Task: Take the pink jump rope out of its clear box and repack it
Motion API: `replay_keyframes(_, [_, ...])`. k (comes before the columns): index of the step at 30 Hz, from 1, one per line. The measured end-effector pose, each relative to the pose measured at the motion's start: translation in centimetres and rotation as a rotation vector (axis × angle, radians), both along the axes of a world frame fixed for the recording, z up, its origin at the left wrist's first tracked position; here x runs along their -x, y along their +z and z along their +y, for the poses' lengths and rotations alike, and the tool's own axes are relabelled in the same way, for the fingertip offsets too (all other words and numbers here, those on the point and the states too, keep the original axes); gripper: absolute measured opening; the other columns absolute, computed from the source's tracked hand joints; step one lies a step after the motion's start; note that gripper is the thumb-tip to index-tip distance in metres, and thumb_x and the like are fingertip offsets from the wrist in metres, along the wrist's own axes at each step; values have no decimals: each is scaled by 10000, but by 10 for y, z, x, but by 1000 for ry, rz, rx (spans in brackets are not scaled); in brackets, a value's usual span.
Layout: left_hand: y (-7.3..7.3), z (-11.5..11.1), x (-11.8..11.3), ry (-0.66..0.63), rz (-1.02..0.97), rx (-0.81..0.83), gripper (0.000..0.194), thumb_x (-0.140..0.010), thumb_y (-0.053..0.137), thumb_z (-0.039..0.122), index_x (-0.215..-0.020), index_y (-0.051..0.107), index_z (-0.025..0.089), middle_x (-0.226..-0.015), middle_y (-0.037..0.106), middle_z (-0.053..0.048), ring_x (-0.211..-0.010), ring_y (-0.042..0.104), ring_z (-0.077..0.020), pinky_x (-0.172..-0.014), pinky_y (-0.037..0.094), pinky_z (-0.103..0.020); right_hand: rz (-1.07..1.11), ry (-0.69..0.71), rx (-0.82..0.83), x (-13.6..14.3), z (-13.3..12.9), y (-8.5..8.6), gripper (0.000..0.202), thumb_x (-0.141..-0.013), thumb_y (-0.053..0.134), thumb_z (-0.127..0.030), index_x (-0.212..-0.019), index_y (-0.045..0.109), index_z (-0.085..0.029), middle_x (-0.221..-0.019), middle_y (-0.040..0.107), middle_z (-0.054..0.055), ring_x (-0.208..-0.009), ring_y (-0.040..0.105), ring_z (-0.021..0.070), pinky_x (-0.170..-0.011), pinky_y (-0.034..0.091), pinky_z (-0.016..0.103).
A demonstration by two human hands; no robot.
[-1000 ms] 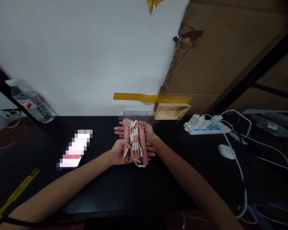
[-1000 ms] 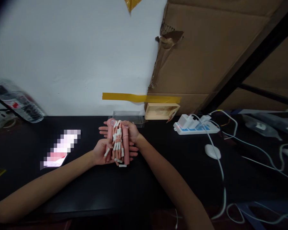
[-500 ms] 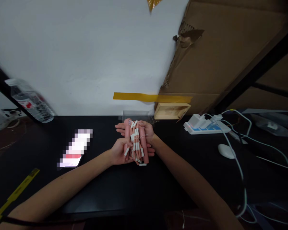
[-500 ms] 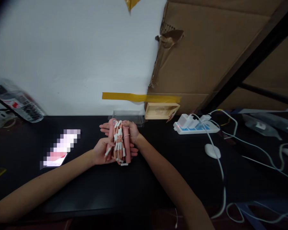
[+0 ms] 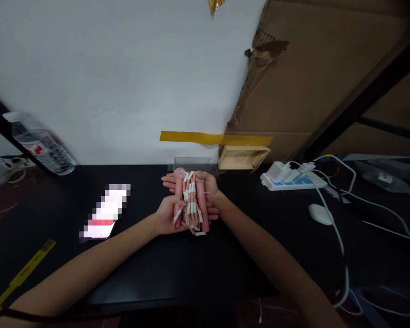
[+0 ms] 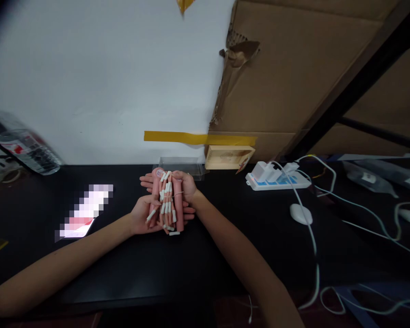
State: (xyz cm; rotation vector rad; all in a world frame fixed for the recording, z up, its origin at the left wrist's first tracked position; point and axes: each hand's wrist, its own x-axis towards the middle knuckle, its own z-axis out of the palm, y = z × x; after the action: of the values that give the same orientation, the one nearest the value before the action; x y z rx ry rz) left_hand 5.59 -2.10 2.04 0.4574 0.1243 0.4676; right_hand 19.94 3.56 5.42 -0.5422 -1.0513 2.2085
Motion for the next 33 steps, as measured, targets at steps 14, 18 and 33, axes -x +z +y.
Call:
replay_keyframes(14, [5,-2,-2,16,-23,-29,663,-715,477,281,-1300,591,-9,-1206,683,-225,-1213,599,-384,-1081,324,-547,190,59,38,-2,-4,1,574,-764,408,-401,-1199,611,-86,-1312,657,184,-1291,562,311,-1089,432,529])
replay_keyframes(18, [4,-1,-2,8,-35,-11,701,-731,485,283,-1372,534,3,-1211,681,-226,-1173,623,-392,-1054,346,-559,148,19,93,-3,-7,8,591,-789,390,-428,-1205,606,-69,-1332,634,210,-1243,597,320,-1050,471,525])
replay_keyframes(33, [4,-3,-1,21,-18,9,608,-781,474,274,-1311,590,-1,-1120,724,-200,-1095,673,-350,-1037,388,-491,173,55,0,-1,2,-7,823,-875,282,-763,-1147,650,-79,-1332,632,221,-1310,542,328,-1091,433,505])
